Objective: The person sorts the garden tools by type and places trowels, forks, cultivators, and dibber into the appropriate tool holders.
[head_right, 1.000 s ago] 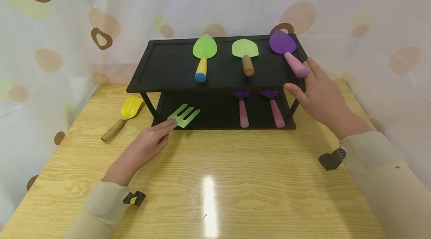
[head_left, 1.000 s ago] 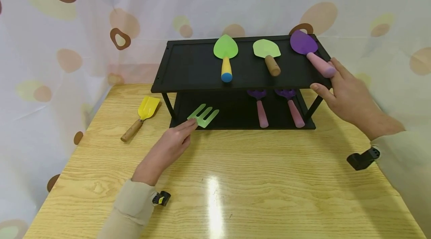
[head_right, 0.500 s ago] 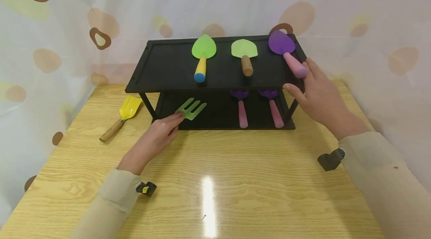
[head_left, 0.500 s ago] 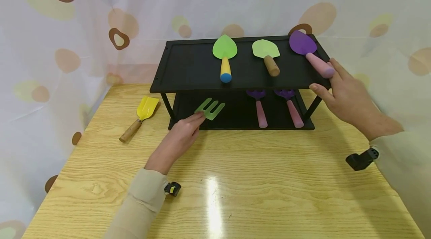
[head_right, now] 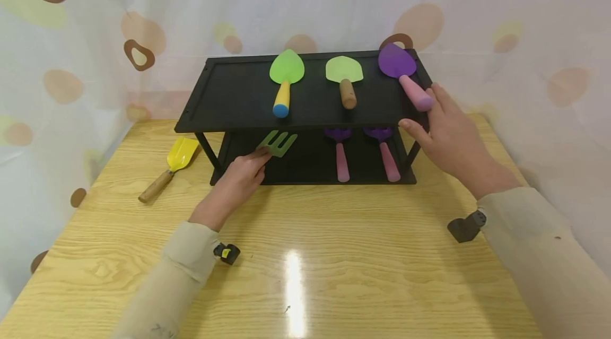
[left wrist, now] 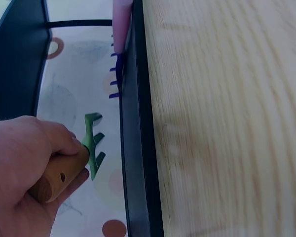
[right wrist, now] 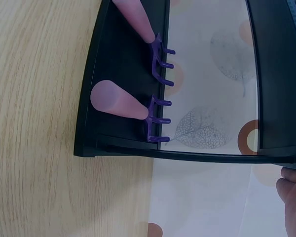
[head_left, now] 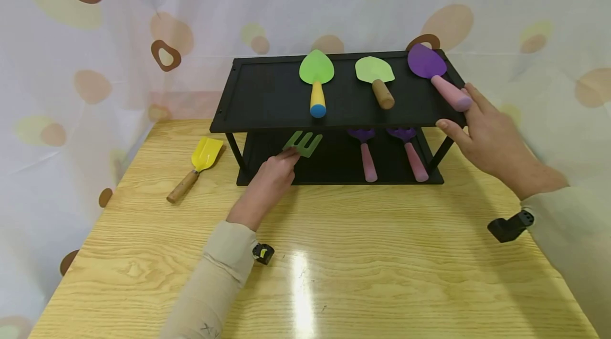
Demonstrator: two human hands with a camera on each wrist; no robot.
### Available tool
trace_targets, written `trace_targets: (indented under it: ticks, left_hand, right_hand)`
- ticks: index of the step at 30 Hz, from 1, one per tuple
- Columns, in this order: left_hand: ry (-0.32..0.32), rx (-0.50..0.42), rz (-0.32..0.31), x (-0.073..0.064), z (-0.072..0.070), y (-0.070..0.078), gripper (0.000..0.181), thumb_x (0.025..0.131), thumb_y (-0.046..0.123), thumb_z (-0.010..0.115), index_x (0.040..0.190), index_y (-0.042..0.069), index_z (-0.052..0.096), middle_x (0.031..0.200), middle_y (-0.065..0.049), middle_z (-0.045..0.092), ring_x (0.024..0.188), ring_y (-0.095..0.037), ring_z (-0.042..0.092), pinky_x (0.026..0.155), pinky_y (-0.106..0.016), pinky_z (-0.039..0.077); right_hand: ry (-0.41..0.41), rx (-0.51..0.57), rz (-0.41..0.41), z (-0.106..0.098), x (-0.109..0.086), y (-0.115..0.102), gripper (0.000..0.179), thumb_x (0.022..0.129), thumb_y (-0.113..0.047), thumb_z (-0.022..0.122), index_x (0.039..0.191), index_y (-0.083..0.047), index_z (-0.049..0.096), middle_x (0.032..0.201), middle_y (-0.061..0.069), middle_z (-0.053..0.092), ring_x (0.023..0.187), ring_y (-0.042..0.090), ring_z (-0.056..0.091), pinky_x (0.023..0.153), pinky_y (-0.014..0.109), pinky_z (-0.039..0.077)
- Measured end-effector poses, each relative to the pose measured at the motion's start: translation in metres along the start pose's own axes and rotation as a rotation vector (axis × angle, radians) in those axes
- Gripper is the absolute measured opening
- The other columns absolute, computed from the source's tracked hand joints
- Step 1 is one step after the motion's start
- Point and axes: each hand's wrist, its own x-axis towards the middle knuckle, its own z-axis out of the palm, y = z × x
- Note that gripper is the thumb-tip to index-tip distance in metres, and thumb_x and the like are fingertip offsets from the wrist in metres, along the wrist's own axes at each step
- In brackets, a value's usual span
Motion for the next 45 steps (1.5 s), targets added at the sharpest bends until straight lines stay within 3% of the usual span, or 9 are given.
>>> trace_targets:
  ticks: [4, 7, 11, 23, 27, 33, 39, 45]
  left_hand:
    - [-0.01, 0.018, -0.031, 0.009, 0.004, 0.004, 0.034, 0.086, -0.002, 0.051, 0.119, 0.001, 0.055, 0.125, -0.01, 0.053, 0.105, -0.024, 0.059, 0.077, -0.031, 0.054]
    - [-0.007, 0.029, -0.052, 0.015, 0.009, 0.007, 0.032, 0.086, -0.001, 0.051, 0.118, 0.001, 0.056, 0.123, -0.01, 0.054, 0.099, -0.024, 0.062, 0.073, -0.03, 0.055]
    - [-0.002, 0.04, -0.068, 0.023, 0.013, 0.012, 0.029, 0.087, -0.001, 0.05, 0.115, 0.001, 0.057, 0.121, -0.011, 0.055, 0.093, -0.024, 0.063, 0.069, -0.03, 0.055]
    - [0.028, 0.079, -0.043, 0.041, 0.03, 0.025, 0.011, 0.085, -0.001, 0.054, 0.095, 0.0, 0.059, 0.106, -0.015, 0.057, 0.089, -0.027, 0.06, 0.074, -0.035, 0.053]
    - [0.017, 0.107, -0.04, 0.042, 0.037, 0.03, 0.014, 0.083, -0.002, 0.056, 0.097, -0.001, 0.059, 0.109, -0.018, 0.056, 0.098, -0.028, 0.057, 0.082, -0.034, 0.052]
    - [-0.029, 0.115, -0.075, 0.044, 0.045, 0.038, 0.031, 0.081, -0.001, 0.06, 0.111, -0.005, 0.056, 0.125, -0.024, 0.048, 0.122, -0.036, 0.043, 0.099, -0.037, 0.041]
    - [-0.032, 0.157, -0.083, 0.049, 0.053, 0.042, 0.034, 0.081, 0.001, 0.061, 0.114, -0.007, 0.054, 0.125, -0.023, 0.049, 0.125, -0.035, 0.039, 0.107, -0.038, 0.031]
    - [-0.027, 0.191, -0.097, 0.049, 0.061, 0.043, 0.035, 0.082, 0.003, 0.061, 0.115, -0.007, 0.054, 0.125, -0.024, 0.049, 0.127, -0.036, 0.037, 0.108, -0.039, 0.03]
  right_hand:
    - [0.012, 0.015, -0.023, 0.0, 0.001, -0.001, 0.061, 0.092, -0.043, 0.042, 0.143, -0.036, 0.01, 0.149, 0.021, 0.01, 0.111, 0.062, 0.033, 0.087, 0.068, 0.028]
    - [0.014, 0.016, -0.028, 0.0, 0.002, 0.0, 0.061, 0.092, -0.043, 0.043, 0.143, -0.037, 0.01, 0.149, 0.021, 0.01, 0.113, 0.061, 0.033, 0.087, 0.067, 0.029]
    - [0.014, 0.007, -0.018, 0.001, 0.001, 0.002, 0.063, 0.092, -0.045, 0.042, 0.144, -0.031, 0.011, 0.149, 0.02, 0.01, 0.109, 0.062, 0.036, 0.088, 0.066, 0.03]
    - [0.006, -0.017, 0.004, 0.003, -0.001, 0.001, 0.069, 0.092, -0.048, 0.04, 0.145, -0.015, 0.011, 0.149, 0.02, 0.01, 0.109, 0.06, 0.036, 0.09, 0.065, 0.03]
    - [0.008, -0.016, 0.006, 0.003, 0.0, 0.001, 0.071, 0.092, -0.048, 0.039, 0.145, -0.009, 0.012, 0.149, 0.02, 0.009, 0.111, 0.06, 0.035, 0.091, 0.066, 0.029]
    - [0.019, -0.027, -0.002, 0.002, 0.0, 0.001, 0.07, 0.092, -0.048, 0.04, 0.145, -0.011, 0.012, 0.149, 0.021, 0.011, 0.111, 0.06, 0.036, 0.089, 0.066, 0.03]
    - [0.018, -0.024, 0.004, 0.001, 0.0, 0.0, 0.071, 0.092, -0.048, 0.04, 0.144, -0.007, 0.014, 0.149, 0.021, 0.011, 0.11, 0.059, 0.037, 0.089, 0.066, 0.03]
    - [0.015, -0.017, 0.013, 0.001, 0.0, 0.0, 0.073, 0.091, -0.049, 0.04, 0.144, -0.005, 0.015, 0.149, 0.019, 0.01, 0.111, 0.059, 0.036, 0.091, 0.065, 0.028]
